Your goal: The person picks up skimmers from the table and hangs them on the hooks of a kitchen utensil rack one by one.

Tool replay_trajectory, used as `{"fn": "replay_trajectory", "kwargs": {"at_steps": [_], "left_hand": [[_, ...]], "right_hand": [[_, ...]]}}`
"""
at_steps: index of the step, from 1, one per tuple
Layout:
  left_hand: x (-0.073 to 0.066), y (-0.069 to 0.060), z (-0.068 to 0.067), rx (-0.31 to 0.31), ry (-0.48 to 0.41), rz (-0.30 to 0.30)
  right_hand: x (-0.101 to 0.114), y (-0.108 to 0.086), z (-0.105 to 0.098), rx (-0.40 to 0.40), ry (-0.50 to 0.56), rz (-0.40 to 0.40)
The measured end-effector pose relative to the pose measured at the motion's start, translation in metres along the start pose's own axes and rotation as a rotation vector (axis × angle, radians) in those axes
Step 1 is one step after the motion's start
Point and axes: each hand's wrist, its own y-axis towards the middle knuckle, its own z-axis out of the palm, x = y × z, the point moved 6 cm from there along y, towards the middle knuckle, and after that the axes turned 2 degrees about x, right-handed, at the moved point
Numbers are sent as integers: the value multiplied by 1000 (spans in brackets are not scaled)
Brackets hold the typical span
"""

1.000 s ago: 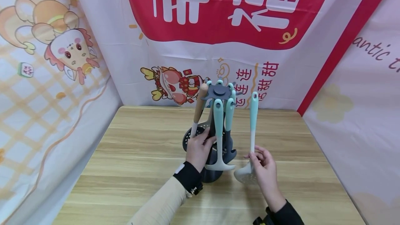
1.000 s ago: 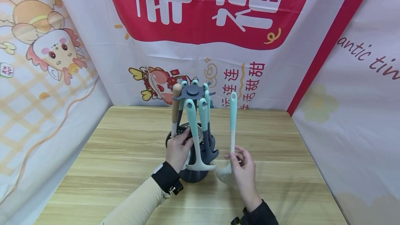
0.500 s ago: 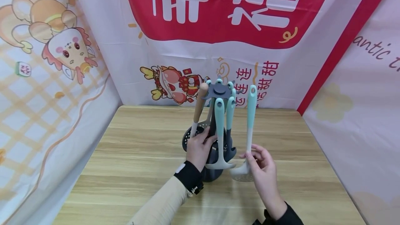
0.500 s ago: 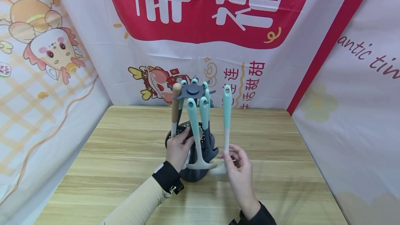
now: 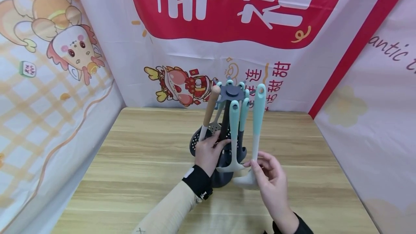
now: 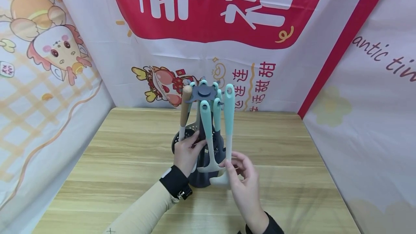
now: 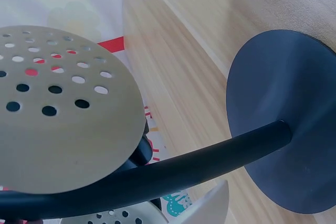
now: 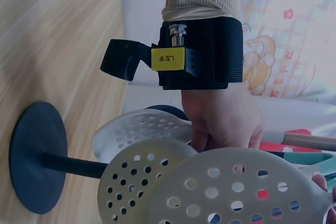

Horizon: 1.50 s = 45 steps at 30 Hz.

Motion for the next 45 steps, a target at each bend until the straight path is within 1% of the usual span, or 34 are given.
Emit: {"fn": "replay_trajectory", "kwargs": {"at_steps": [6,9,14,16,20,23,29,32,35,38,41,45], "left_hand": [[-3,2,2,24,3,12],[-4,3,4,32,-8,1],[-3,4,7,28,-10,-32],[-3,4,8,22,6,-33],[-2,4,10,13,33,-11],[-2,3,11,26,29,-17],[-2,3,11,64,10,-71],[-1,2,11,79,31,-94],[-1,2,10,89,63,-105],[-1,2,10,88,74,-105],[-2,2,10,77,63,-101],[-1,2,8,59,58,-79]], "right_hand": [[5,-4,1,-16,53,-52],[7,-6,2,-14,58,-71],[8,-9,7,6,41,-82],[9,-10,10,14,43,-89],[10,-13,15,41,45,-126],[11,-14,18,70,42,-148],[12,-16,25,118,14,-138],[12,-17,27,135,12,-138],[10,-17,29,142,4,-135],[9,-18,30,138,-14,-115],[9,-18,30,135,-25,-96],[9,-18,31,139,-39,-99]]}}
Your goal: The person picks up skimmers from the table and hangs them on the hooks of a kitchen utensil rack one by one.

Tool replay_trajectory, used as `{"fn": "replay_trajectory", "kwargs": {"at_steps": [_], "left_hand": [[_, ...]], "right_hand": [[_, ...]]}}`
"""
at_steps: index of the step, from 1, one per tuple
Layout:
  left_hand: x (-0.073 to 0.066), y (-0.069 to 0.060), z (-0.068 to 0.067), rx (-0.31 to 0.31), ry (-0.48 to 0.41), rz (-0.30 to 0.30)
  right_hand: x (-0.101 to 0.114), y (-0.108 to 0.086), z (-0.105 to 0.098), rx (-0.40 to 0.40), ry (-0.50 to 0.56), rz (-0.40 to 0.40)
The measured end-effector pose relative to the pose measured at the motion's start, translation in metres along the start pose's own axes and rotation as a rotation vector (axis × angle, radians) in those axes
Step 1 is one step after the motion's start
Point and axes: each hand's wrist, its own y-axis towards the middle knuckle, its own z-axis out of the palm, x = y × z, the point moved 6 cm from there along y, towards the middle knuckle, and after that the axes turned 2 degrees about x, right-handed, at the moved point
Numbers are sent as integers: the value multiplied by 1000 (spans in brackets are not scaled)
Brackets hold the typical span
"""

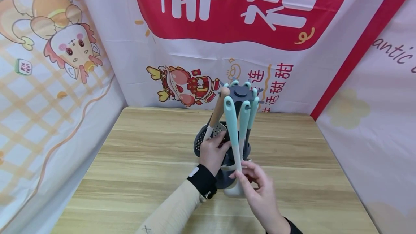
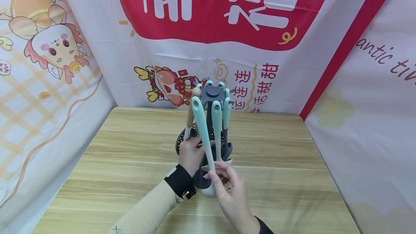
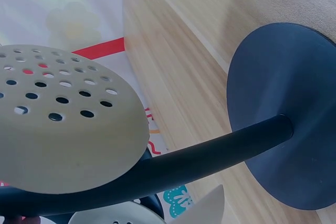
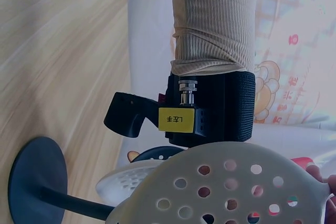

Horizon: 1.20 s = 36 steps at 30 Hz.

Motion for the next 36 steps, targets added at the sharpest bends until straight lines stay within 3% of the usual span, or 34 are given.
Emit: {"fn": "replay_trajectory", "kwargs": {"at_steps": [7,19,28,36], "left_hand": [[1,0,0,-15,13,34],[2,0,0,-6,0,22],[4,0,1,-22,-6,41],[5,0,1,-28,-4,64]], "right_hand": [[2,-1,0,2,-17,-23],[1,-2,2,11,-32,16],[-1,-2,4,2,-23,-35],[-4,-2,6,5,-8,11]]}}
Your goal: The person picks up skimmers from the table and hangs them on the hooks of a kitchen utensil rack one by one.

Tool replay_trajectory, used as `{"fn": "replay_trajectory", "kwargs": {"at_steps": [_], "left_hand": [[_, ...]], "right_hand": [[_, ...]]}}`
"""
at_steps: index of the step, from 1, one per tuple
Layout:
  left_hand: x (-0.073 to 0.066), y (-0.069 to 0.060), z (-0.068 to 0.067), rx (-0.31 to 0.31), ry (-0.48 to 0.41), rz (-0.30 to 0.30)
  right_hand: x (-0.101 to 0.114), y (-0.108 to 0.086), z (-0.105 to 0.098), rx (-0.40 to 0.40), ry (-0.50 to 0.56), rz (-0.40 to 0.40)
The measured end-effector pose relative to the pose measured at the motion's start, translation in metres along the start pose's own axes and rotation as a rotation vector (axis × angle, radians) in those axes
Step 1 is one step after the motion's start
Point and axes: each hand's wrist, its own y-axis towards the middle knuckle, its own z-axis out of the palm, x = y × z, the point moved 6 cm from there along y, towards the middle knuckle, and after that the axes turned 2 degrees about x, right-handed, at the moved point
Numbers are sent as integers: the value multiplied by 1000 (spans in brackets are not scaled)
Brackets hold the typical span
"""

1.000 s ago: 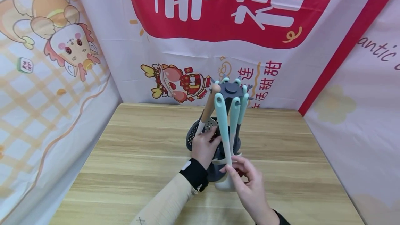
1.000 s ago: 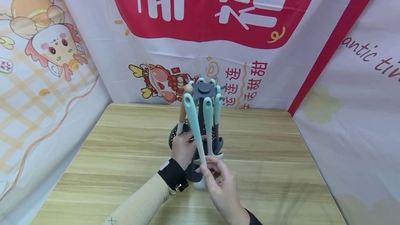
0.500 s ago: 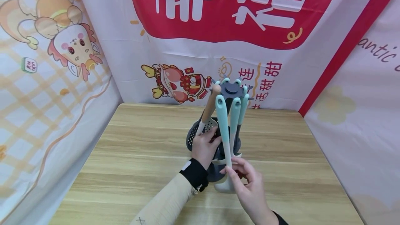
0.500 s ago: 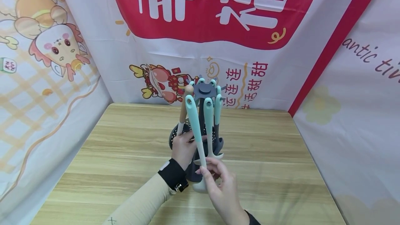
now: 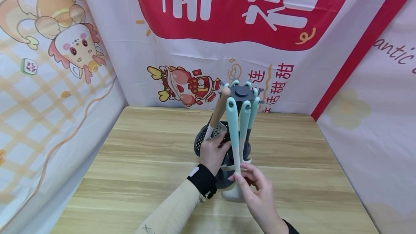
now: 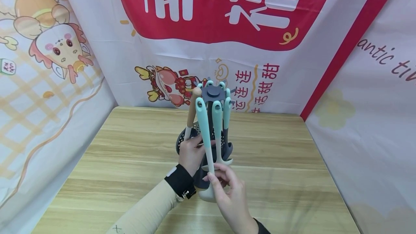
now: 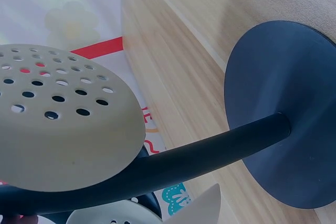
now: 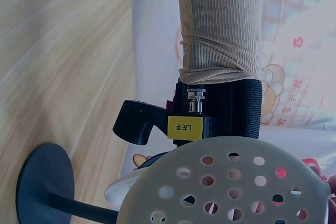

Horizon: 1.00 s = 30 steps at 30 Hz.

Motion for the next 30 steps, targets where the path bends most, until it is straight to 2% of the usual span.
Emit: {"fn": "replay_trajectory", "kwargs": {"at_steps": [11,22,30], "left_hand": [[0,-1,0,12,0,-15],[-1,-1,-1,2,9,6],[-1,-1,0,-3,4,10]], "right_hand": [[-4,-1,2,13,-4,61],[-4,-1,6,19,5,77],[-3,0,6,15,8,22]]}}
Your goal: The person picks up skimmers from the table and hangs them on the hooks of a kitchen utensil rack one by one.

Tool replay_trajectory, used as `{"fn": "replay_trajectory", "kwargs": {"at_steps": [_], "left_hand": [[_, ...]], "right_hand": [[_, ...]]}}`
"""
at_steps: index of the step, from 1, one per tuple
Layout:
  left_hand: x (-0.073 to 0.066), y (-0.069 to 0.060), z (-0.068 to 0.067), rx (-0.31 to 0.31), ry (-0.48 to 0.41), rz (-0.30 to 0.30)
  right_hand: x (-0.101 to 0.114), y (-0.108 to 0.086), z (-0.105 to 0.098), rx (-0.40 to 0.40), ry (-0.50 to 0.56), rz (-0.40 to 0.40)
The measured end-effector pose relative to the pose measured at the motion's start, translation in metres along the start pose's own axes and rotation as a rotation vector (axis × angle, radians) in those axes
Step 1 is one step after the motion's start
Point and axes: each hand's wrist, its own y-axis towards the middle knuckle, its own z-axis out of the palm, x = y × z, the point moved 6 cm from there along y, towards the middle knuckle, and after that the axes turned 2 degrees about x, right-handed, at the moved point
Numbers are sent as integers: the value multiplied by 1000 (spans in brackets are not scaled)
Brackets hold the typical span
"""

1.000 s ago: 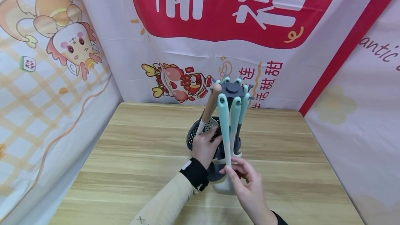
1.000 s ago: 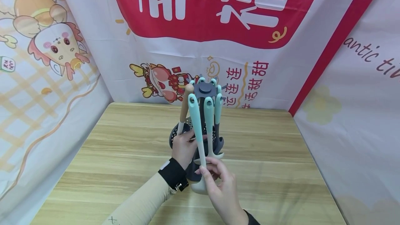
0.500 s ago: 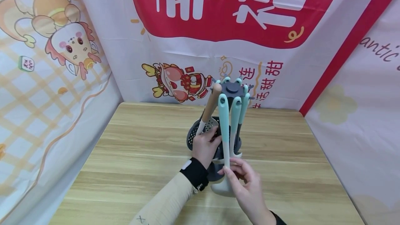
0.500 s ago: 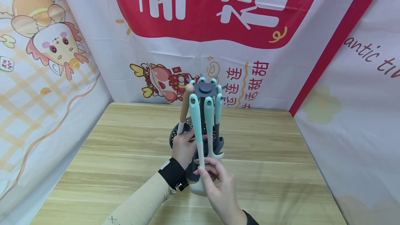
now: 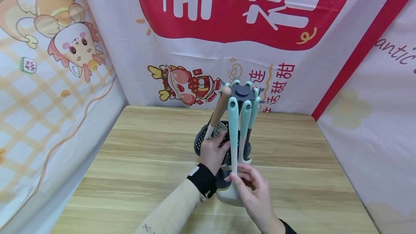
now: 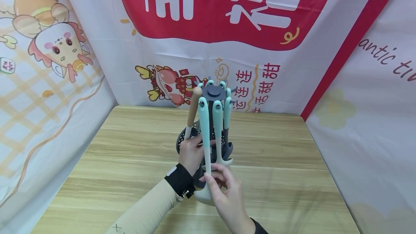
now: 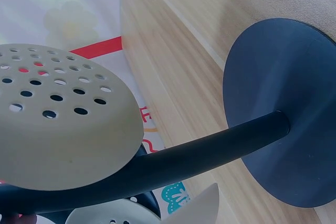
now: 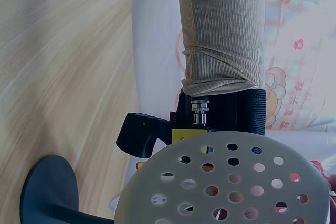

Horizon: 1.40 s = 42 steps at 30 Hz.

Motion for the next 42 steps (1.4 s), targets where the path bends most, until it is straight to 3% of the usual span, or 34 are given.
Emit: {"fn": "replay_trajectory", "kwargs": {"at_steps": [18,25,30,42], "left_hand": [[-1,2,-1,13,11,0],[1,2,-2,27,-1,15],[1,2,-3,25,-13,32],[6,5,-3,150,-89,-56]], "right_hand": [[-9,4,3,23,59,42],[-9,5,2,20,84,-33],[-11,7,2,22,90,-39],[-19,12,4,30,80,28]]}}
